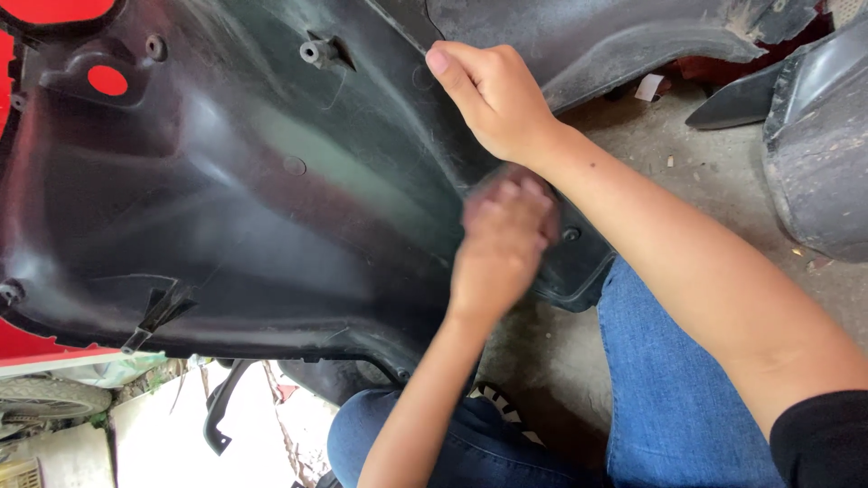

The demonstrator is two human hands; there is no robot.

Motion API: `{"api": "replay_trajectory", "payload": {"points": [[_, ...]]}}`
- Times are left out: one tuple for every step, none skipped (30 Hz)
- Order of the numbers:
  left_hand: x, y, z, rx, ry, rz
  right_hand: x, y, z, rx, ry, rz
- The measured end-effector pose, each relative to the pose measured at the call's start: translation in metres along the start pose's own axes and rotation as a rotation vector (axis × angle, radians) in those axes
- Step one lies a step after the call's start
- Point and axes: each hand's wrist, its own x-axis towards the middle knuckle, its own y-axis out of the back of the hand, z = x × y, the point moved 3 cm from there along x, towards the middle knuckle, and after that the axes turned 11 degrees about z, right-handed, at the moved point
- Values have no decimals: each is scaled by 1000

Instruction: The person sits on the floor and sands a black motorcycle fairing with a sanding block. They hold the part steady with one hand while rubbing the surface with the other, focusing on the edges and contours.

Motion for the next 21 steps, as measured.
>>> {"api": "replay_trajectory", "payload": {"points": [[-3,-1,5,-2,1,3,0,1,1,-3,1,-2],[-6,0,10,-78,-6,55,-1,0,1,-2,11,4],[-10,1,15,-154,-14,107,-1,0,2,0,21,10],[-10,0,10,-153,-11,103,-2,-1,2,4,18,8],[-11,-1,5,-138,-19,93,-2,-1,2,8,24,18],[-9,-2,0,-122,-29,88,0,0,1,8,35,29],[-10,0,-5,-120,-29,88,0,-2,1,10,36,29],[-10,3,-11,-58,-2,117,-1,-2,2,2,15,25],[-10,6,-16,4,25,146,-1,-1,3,-7,-7,21],[-10,7,-18,4,24,146,0,0,2,-7,-8,22],[-10,10,-20,42,56,164,0,1,0,0,-8,20],[-10,13,-24,84,87,180,0,0,-2,11,-8,20],[-12,5,-14,87,83,178,-1,0,-2,14,-9,24],[-13,-4,-3,9,40,150,-1,0,-1,4,-3,23],[-15,-13,8,-69,-2,122,-1,0,0,-6,3,21],[-17,-12,9,-71,1,125,-1,0,0,-9,5,18],[-19,-13,10,-128,4,104,0,1,0,-14,0,11],[-21,-13,11,-185,7,78,-1,0,-1,-18,-8,5],[-19,-7,1,-187,9,79,0,1,-1,-20,-9,2],[-18,2,-12,-90,43,119,0,1,-1,-12,-13,5],[-16,11,-24,7,76,160,0,1,-2,-5,-16,9]]}}
